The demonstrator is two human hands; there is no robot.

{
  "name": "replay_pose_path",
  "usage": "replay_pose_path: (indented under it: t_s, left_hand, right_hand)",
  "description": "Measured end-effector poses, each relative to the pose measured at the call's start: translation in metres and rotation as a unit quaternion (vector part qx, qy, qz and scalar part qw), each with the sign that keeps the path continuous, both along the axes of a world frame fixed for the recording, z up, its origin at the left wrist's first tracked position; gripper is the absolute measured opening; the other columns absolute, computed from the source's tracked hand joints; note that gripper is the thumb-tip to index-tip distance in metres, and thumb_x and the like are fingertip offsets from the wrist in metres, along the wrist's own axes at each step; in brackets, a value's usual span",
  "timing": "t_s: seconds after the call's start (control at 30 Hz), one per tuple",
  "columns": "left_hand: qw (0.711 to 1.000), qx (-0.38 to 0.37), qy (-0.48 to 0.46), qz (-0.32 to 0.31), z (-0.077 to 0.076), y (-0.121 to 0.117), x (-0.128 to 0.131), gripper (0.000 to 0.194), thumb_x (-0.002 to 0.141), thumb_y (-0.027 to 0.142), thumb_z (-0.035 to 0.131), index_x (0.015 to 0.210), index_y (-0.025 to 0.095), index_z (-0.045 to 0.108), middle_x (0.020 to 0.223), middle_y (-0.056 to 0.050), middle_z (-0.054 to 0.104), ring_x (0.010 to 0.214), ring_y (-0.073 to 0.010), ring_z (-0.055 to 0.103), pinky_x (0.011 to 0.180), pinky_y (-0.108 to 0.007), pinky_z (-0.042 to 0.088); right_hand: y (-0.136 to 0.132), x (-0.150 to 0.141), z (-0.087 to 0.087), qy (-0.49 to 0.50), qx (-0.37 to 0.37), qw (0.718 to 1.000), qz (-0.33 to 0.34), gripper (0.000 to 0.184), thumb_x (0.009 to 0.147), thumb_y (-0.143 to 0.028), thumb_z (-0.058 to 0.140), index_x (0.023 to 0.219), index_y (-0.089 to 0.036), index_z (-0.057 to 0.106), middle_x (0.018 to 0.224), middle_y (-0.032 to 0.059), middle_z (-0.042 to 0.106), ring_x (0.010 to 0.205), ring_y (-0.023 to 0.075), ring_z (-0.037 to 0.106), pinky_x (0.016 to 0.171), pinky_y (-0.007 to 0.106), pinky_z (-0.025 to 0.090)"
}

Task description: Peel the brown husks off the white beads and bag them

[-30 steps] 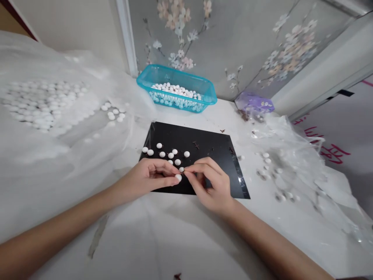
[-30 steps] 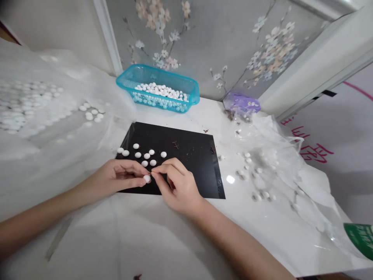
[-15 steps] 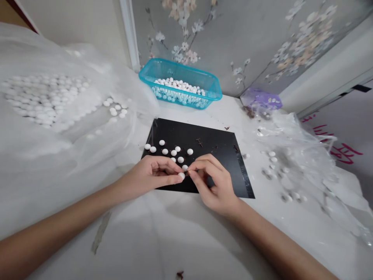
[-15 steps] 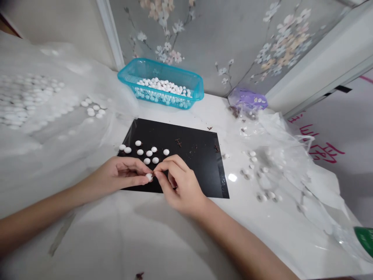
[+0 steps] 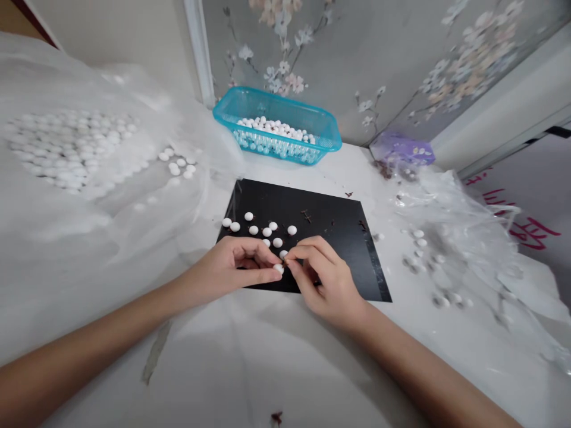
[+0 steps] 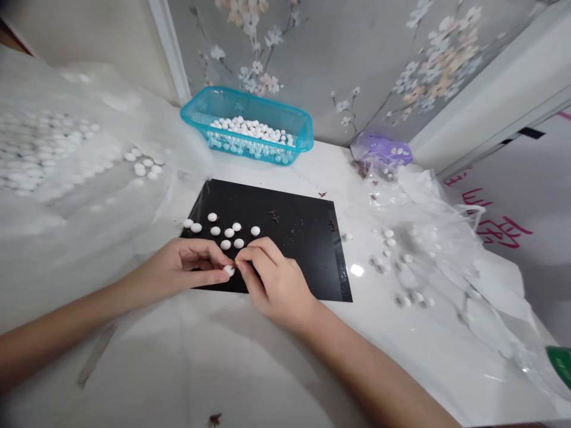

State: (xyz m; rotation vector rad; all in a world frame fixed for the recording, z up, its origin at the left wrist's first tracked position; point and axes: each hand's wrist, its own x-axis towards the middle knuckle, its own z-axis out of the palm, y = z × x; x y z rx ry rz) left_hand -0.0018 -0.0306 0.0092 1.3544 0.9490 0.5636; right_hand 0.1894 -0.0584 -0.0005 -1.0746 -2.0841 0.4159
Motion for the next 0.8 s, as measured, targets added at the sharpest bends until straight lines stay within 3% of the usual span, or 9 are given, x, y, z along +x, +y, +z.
replay_pose_path:
  t_s: [0.27, 0.4, 0.6, 0.7, 0.8]
  left_hand:
    - [1.000, -0.006, 0.011, 0.004, 0.002, -0.001, -0.001, 0.015, 0.070, 0.030, 0.070, 0.076, 0.017, 0.066, 0.079, 0.001, 0.069, 0.077, -0.0125, 0.064, 0.073, -0.023, 0.052]
    - [1.000, 0.001, 0.017, 0.010, -0.001, -0.001, -0.002, 0.018, 0.069, 0.031, 0.071, 0.078, 0.017, 0.066, 0.079, 0.001, 0.068, 0.077, -0.0122, 0.063, 0.073, -0.023, 0.052]
    - [1.000, -0.002, 0.015, 0.014, -0.004, 0.000, -0.001, 0.020, 0.068, 0.033, 0.072, 0.078, 0.016, 0.065, 0.083, 0.000, 0.067, 0.077, -0.0113, 0.062, 0.072, -0.022, 0.052]
    - [1.000, -0.007, 0.012, 0.013, -0.003, -0.001, -0.001, 0.019, 0.068, 0.033, 0.072, 0.077, 0.017, 0.065, 0.083, 0.000, 0.067, 0.077, -0.0103, 0.062, 0.073, -0.021, 0.052]
    - [1.000, -0.010, 0.009, 0.016, -0.002, -0.001, 0.000, 0.019, 0.068, 0.032, 0.072, 0.075, 0.016, 0.065, 0.082, 0.000, 0.066, 0.076, -0.0097, 0.061, 0.072, -0.021, 0.051]
  right_hand:
    - [0.000, 0.001, 0.000, -0.039, 0.047, 0.998, -0.030, 0.007, 0.086, -0.013, 0.047, 0.087, -0.019, 0.051, 0.086, 0.0036, 0.058, 0.057, 0.0074, 0.051, 0.046, 0.020, 0.040]
    - [0.003, 0.004, -0.003, -0.012, 0.011, 0.998, -0.055, 0.007, 0.085, -0.014, 0.047, 0.086, -0.020, 0.051, 0.085, 0.0023, 0.061, 0.054, 0.0067, 0.049, 0.048, 0.020, 0.041]
    - [0.014, 0.012, -0.006, 0.007, -0.081, 0.981, -0.176, 0.005, 0.079, -0.018, 0.052, 0.077, -0.019, 0.056, 0.055, -0.0058, 0.049, 0.039, 0.0049, 0.039, 0.041, 0.019, 0.034]
    - [0.019, 0.017, -0.006, -0.003, -0.105, 0.976, -0.190, 0.005, 0.076, -0.017, 0.054, 0.074, -0.018, 0.058, 0.066, -0.0031, 0.054, 0.041, 0.0043, 0.042, 0.042, 0.019, 0.036]
    - [0.019, 0.018, -0.004, -0.002, -0.083, 0.980, -0.182, 0.006, 0.075, -0.016, 0.055, 0.074, -0.017, 0.060, 0.076, -0.0003, 0.054, 0.043, 0.0039, 0.040, 0.042, 0.020, 0.037]
